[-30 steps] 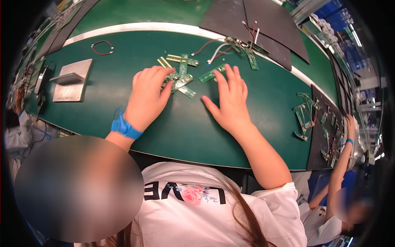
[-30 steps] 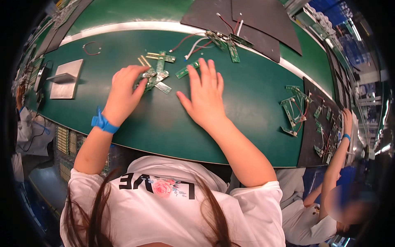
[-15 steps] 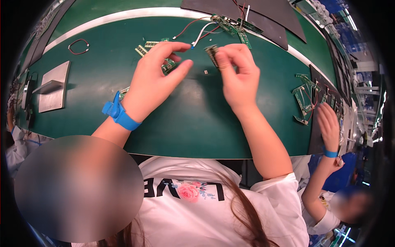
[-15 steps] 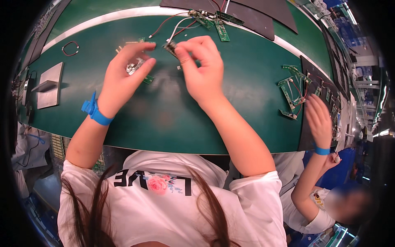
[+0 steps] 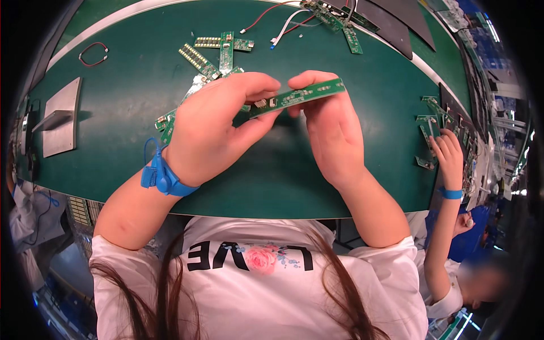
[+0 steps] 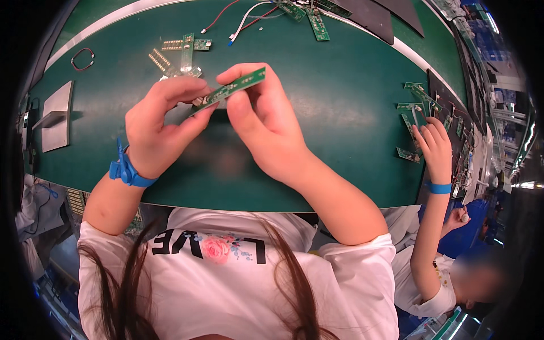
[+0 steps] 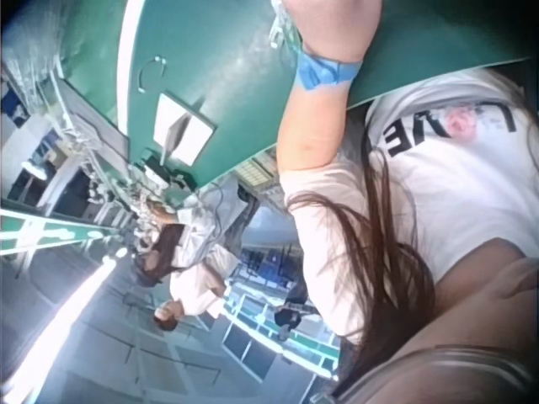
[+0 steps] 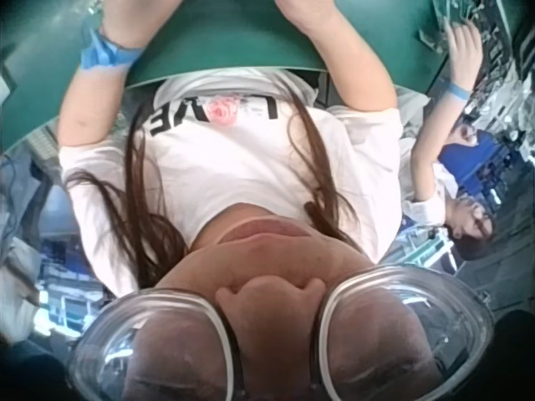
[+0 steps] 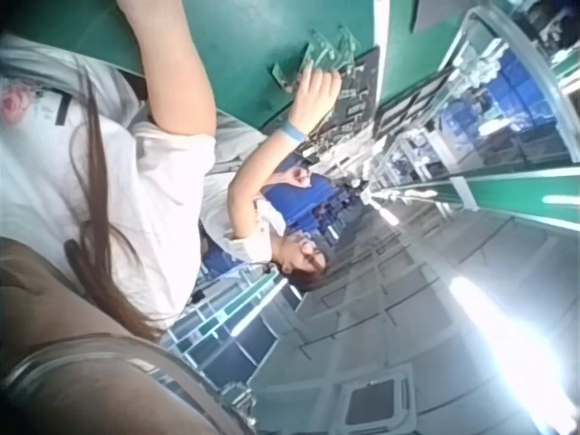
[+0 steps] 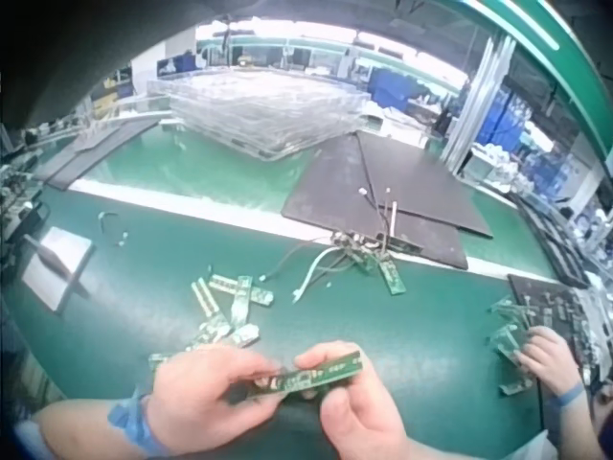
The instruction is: Assembling electronic circuit boards by connecting wires and components.
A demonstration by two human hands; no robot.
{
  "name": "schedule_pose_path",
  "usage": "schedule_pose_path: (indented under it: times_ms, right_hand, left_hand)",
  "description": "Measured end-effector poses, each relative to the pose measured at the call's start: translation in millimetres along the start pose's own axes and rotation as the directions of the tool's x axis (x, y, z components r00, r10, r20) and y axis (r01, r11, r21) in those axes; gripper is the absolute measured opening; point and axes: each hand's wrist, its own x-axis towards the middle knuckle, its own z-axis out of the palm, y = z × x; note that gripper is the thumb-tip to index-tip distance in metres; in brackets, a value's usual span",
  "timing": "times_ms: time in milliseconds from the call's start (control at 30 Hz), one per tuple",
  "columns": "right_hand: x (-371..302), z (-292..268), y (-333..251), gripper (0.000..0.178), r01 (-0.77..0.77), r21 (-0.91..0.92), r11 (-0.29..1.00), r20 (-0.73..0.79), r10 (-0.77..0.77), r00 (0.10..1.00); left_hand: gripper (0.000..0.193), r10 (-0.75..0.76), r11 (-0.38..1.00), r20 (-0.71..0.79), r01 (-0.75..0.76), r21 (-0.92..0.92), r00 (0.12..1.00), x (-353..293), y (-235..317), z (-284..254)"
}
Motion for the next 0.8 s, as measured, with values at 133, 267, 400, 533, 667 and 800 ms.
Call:
schedule_pose_path:
  times_ms: [133,267,400,533,667,800]
  right_hand:
    - [-3,-5,-12,0.023,-0.247,0.055,0.968,0.018,0.246,0.969]
    - [-4,-7,-18,0.021,-0.352,0.038,0.935,0.069,0.349,0.934]
    - [-8,-7,-16,0.018,-0.419,-0.017,0.908,0.070,0.419,0.905]
    - [-3,-9,-15,0.020,-0.339,-0.123,0.933,0.101,0.351,0.931]
    - [44,-53,4,0.028,-0.193,-0.279,0.941,-0.206,0.137,0.969]
    - [109,-147,44,0.033,-0.073,-0.988,0.135,-0.136,-0.554,0.821]
  left_hand:
    - [0.028,0.245,0.962,0.113,-0.256,0.099,0.963,4,-4,-9]
    - [0.026,0.239,0.969,0.198,-0.248,0.020,0.951,7,-4,-13]
    - [0.019,0.109,0.992,0.408,-0.074,-0.100,0.906,7,-1,-13]
    - [0.017,0.030,0.990,0.497,0.042,-0.133,0.867,10,-1,-12]
    - [0.020,-0.106,0.984,0.447,0.160,-0.084,0.888,5,-3,-15]
    - [0.022,-0.111,0.973,0.489,0.194,-0.122,0.865,11,0,-9]
